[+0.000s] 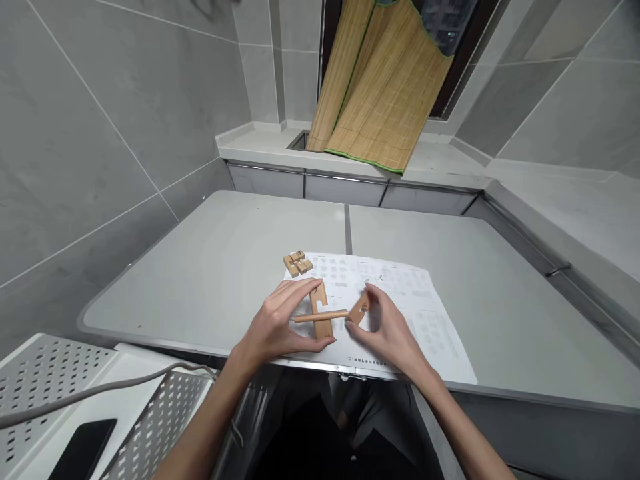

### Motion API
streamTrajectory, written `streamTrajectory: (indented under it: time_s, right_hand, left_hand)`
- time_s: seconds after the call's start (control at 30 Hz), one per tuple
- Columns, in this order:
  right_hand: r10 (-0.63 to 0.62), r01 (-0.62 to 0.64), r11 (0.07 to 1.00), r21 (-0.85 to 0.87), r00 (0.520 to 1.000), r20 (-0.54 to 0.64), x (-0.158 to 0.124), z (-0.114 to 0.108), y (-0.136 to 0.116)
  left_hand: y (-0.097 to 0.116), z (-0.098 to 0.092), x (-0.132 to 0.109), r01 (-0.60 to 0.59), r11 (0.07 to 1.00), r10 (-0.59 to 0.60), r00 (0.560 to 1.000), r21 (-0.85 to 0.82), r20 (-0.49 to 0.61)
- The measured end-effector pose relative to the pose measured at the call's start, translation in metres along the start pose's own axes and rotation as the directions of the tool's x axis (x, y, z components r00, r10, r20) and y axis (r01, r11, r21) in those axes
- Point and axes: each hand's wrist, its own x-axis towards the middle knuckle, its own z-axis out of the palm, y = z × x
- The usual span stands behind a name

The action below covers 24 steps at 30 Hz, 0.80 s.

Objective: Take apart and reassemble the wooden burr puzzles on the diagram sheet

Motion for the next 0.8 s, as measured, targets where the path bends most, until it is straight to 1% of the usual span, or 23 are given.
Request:
streamTrajectory:
  time_s: [0.13, 0.23, 0.3, 0.4, 0.5, 0.57, 0.67, 0.73, 0.8]
  right_hand:
    - [-0.112, 0.116, 0.99, -0.074, 0.992, 0.053, 0.004, 0.015, 0.002]
    - [-0.127, 0.135, 0.987, -0.082, 0.987, 0.093, 0.006, 0.018, 0.005]
    - [-0.131, 0.14, 0.987, -0.073, 0.985, 0.113, 0.006, 0.016, 0.004]
    - [-0.17, 0.169, 0.985, 0.014, 0.98, 0.1, 0.003, 0.007, -0.007]
    - [-0.191, 0.173, 0.965, 0.197, 0.978, 0.08, -0.002, -0.005, -0.028]
    - [-0.197, 0.162, 0.947, 0.278, 0.975, 0.104, -0.007, -0.011, -0.04]
    - [-0.212, 0.179, 0.922, 0.343, 0.975, 0.062, -0.012, -0.015, -0.051]
    - [-0.207, 0.19, 0.913, 0.362, 0.978, 0.01, -0.016, -0.015, -0.053]
    - [-0.202, 0.193, 0.905, 0.38, 0.979, -0.016, -0.02, -0.016, -0.052]
  left_hand:
    - [-0.005, 0.0, -0.006, 0.044, 0.999, -0.044, 0.999, -0.021, 0.01]
    - [-0.007, 0.001, -0.008, 0.056, 0.998, -0.057, 0.998, -0.035, -0.01]
    - [-0.008, 0.002, -0.009, 0.065, 0.997, -0.066, 0.998, -0.044, -0.024]
    - [-0.009, 0.006, -0.01, 0.082, 0.995, -0.084, 0.996, -0.057, -0.021]
    - [-0.009, 0.01, -0.011, 0.092, 0.992, -0.092, 0.996, -0.085, -0.002]
    - [-0.007, 0.014, -0.01, 0.108, 0.987, -0.108, 0.994, -0.122, 0.007]
    - [-0.002, 0.02, -0.008, 0.157, 0.969, -0.155, 0.988, -0.193, 0.028]
    - [0.002, 0.023, -0.007, 0.192, 0.955, -0.184, 0.981, -0.226, 0.053]
    - [0.004, 0.027, -0.005, 0.206, 0.948, -0.194, 0.978, -0.242, 0.07]
